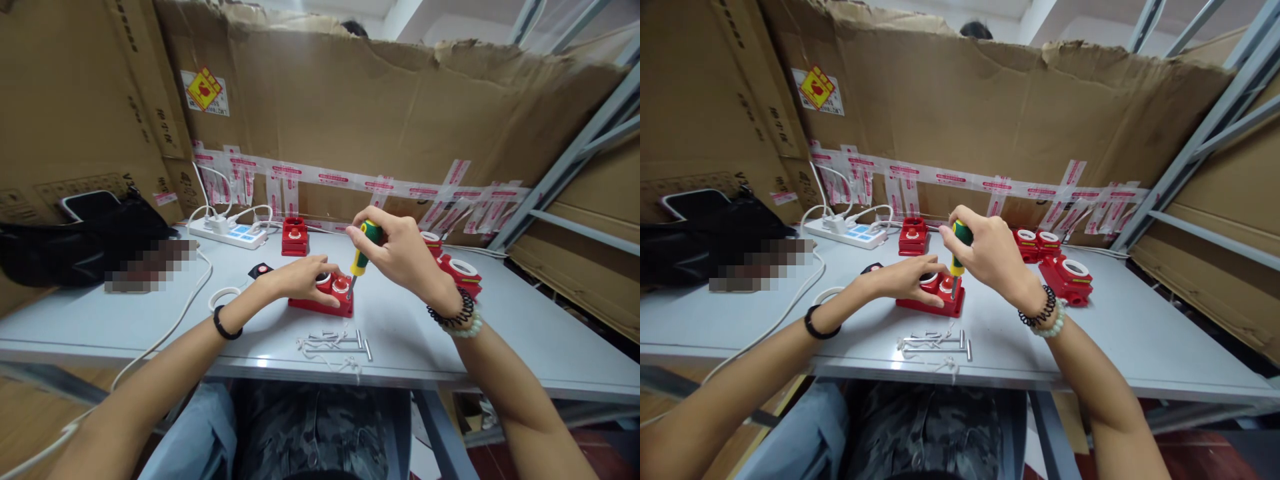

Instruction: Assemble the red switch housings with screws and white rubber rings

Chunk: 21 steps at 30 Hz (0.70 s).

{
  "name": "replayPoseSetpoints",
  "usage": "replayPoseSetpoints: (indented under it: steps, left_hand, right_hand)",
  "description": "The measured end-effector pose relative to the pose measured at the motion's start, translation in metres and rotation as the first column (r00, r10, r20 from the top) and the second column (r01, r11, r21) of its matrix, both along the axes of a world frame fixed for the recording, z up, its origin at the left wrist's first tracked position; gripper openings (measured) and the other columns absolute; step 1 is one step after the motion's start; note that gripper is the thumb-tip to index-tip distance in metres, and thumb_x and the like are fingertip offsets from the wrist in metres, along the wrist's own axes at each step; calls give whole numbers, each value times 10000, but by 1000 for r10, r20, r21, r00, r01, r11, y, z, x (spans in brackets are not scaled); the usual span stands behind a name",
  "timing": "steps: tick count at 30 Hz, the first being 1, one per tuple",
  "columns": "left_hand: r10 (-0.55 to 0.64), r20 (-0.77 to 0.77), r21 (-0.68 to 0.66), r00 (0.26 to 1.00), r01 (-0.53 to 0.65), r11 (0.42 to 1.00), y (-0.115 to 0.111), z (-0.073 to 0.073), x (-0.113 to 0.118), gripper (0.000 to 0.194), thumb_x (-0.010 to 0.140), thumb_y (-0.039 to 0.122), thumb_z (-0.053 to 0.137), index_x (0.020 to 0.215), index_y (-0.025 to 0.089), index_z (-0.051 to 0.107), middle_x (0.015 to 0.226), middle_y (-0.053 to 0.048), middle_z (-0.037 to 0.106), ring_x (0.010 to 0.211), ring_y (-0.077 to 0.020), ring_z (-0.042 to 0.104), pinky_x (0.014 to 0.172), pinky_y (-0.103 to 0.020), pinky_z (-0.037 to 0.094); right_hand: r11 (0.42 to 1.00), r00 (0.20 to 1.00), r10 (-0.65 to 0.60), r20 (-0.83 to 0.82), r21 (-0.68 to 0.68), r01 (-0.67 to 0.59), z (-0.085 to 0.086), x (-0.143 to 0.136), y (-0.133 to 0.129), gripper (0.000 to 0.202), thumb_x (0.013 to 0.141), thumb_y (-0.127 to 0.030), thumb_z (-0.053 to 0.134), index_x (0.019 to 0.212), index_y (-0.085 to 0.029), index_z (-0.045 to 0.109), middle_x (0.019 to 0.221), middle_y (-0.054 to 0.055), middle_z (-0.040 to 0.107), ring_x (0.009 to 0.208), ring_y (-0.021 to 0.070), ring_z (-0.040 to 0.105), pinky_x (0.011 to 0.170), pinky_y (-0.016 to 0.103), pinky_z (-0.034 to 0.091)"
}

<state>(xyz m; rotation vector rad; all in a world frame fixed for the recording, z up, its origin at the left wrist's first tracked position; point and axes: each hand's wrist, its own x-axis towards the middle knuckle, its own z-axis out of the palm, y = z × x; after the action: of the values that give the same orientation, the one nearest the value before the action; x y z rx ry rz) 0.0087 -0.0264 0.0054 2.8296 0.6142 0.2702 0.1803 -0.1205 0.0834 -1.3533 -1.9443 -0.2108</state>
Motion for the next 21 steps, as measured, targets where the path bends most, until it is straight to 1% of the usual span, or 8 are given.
replayPoseSetpoints:
  steps: [2,4,7,8,10,14,17,21]
  left_hand:
    - [5,-1,0,1000,-5,1000,0,0,0,535,746,617,616,1113,231,574,839,-4,440,720,-155,459,635,-240,339]
    - [2,4,-5,1000,-2,1000,0,1,1,537,744,620,617,1112,231,574,837,-3,440,714,-152,458,636,-239,339]
    - [-13,14,-14,1000,14,1000,1,0,1,536,750,629,604,1120,244,569,830,1,432,708,-149,459,638,-235,341]
    - [-17,16,-12,1000,17,1000,1,-1,1,534,752,631,600,1120,246,568,827,2,430,710,-150,459,639,-235,340]
    - [-16,15,-4,1000,16,1000,1,-1,0,533,752,636,595,1111,243,568,830,1,434,719,-153,462,641,-236,340]
    - [0,4,0,1000,0,1000,0,-1,0,544,751,647,584,1109,238,569,842,-2,445,728,-155,465,645,-239,344]
    - [-2,3,-6,1000,2,1000,0,-1,0,538,753,641,587,1110,239,572,848,-3,447,727,-153,470,652,-240,350]
    - [-2,8,-15,1000,2,1000,1,-1,0,545,750,639,592,1121,242,571,836,-1,439,714,-153,469,648,-243,353]
  right_hand:
    - [997,997,-66,31,37,65,-2,0,3,168,837,-363,543,825,-202,591,534,-48,485,473,93,385,527,248,291]
    - [997,996,-71,59,30,69,-1,0,2,168,843,-336,518,914,-205,598,562,-45,506,486,99,402,541,252,299]
    - [998,998,44,46,-46,-42,1,2,-3,235,867,-259,450,1058,-203,575,657,-31,565,540,103,456,569,245,330]
    - [995,996,79,34,-68,-77,2,2,-5,249,877,-253,438,1083,-201,569,675,-29,574,547,101,465,573,240,337]
    - [993,995,93,20,-70,-91,2,2,-4,246,895,-303,444,1072,-196,577,656,-33,567,523,92,453,562,234,336]
    - [1000,998,-28,62,7,28,-2,1,1,281,877,-437,499,922,-185,615,582,-36,531,490,91,417,535,239,301]
    - [997,992,-74,99,7,74,-1,-1,-1,286,882,-416,486,993,-185,613,597,-33,547,509,101,439,555,244,310]
    - [992,994,72,82,-109,-63,4,0,-10,323,910,-284,421,1198,-197,537,696,-24,600,548,100,475,582,234,343]
